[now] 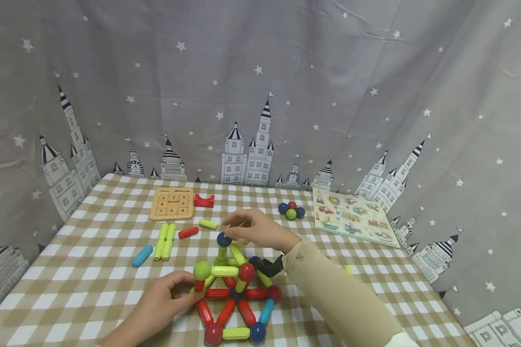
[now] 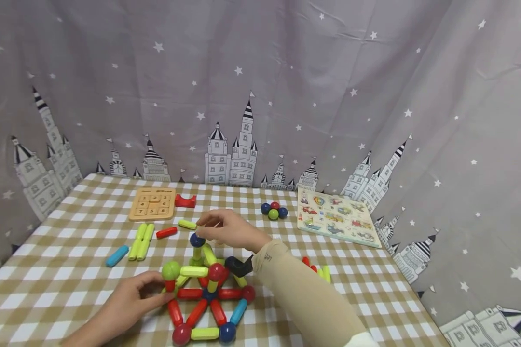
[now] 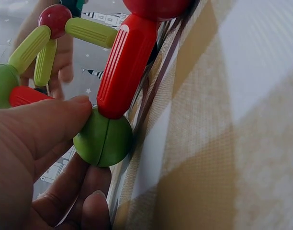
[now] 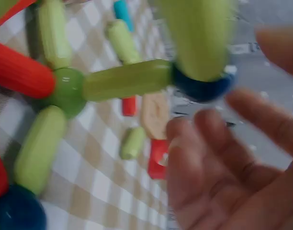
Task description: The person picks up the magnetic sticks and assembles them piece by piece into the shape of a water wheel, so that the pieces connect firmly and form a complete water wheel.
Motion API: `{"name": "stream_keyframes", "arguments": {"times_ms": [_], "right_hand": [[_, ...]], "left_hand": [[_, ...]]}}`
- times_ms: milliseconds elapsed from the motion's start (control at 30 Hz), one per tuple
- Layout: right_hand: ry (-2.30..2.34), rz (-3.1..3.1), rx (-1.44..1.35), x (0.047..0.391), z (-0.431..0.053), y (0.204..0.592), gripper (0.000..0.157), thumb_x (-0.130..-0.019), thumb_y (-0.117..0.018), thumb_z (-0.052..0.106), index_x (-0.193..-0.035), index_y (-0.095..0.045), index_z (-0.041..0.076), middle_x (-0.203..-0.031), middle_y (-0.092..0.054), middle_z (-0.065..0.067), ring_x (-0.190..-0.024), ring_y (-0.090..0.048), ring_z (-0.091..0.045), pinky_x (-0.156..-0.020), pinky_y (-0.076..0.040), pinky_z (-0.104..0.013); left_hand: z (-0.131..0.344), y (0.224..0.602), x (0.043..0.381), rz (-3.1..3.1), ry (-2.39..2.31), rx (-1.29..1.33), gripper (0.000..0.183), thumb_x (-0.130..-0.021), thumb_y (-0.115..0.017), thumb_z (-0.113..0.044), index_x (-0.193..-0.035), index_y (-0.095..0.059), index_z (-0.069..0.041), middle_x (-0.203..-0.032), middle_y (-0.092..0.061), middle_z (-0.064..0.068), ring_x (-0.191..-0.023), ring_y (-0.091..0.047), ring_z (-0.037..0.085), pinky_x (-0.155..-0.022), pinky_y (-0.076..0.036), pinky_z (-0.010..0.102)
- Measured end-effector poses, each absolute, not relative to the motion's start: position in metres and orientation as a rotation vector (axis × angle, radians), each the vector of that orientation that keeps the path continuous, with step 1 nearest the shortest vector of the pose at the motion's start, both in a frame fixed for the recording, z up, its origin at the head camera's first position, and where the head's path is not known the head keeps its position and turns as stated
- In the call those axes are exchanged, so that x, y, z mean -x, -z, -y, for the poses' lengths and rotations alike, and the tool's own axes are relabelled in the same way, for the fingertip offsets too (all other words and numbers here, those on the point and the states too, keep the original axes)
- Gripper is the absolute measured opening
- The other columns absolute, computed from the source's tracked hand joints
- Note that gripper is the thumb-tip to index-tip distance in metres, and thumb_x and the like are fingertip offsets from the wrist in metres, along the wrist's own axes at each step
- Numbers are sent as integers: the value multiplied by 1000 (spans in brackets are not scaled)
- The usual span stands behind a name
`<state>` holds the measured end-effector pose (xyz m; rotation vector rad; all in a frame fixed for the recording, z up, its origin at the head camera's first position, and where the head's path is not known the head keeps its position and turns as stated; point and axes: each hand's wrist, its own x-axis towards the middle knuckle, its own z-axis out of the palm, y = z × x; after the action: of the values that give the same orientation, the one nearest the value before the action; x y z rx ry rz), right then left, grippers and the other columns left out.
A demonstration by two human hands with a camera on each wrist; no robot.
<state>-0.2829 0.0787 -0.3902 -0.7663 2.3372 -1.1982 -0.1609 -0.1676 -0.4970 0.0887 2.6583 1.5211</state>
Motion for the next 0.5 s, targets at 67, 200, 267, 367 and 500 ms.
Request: {"name": "stream_keyframes", "arguments": {"times_ms": [67,200,267,367,500], "right_hand": [[1182,-2326,701,278,-85,387,36,-99,-67,36,-129,-65,16,-99,-73,-4,-87,-68,-20,-75,-55,-35],[1091,-2279,669,269,-89,387,51,-94,-73,30,-139,-55,15,-83,-72,-9,-77,-67,-19,-76,-51,-33],[1071,-2275,697,267,-88,388,57,-91,-77,25,-142,-53,15,-83,-73,-6,-78,-67,-16,-80,-52,-31],[1091,-2290,712,266,-84,390,58,-90,-78,22,-142,-53,15,-82,-72,-5,-78,-66,-16,-81,-52,-32],[1081,-2314,702,266,-82,390,52,-91,-76,23,-139,-56,18,-84,-73,-5,-80,-68,-18,-83,-52,-35]], "left_hand": [[167,497,161,-2660,-1518,-95,31,-82,-87,-20,-109,-74,-15,-106,-73,-4,-86,-60,11,-71,-52,23],[167,496,161,-2670,-1506,-100,30,-82,-88,-21,-108,-74,-17,-106,-73,-5,-88,-61,10,-72,-53,23],[167,496,161,-2673,-1502,-101,29,-82,-88,-21,-107,-74,-17,-106,-73,-5,-89,-62,10,-72,-53,23],[168,496,160,-2679,-1498,-101,29,-82,-88,-20,-107,-74,-17,-106,-73,-5,-88,-61,10,-72,-53,23],[168,496,159,-2677,-1498,-97,29,-83,-87,-20,-108,-74,-17,-106,-73,-5,-87,-60,11,-72,-53,23]]}}
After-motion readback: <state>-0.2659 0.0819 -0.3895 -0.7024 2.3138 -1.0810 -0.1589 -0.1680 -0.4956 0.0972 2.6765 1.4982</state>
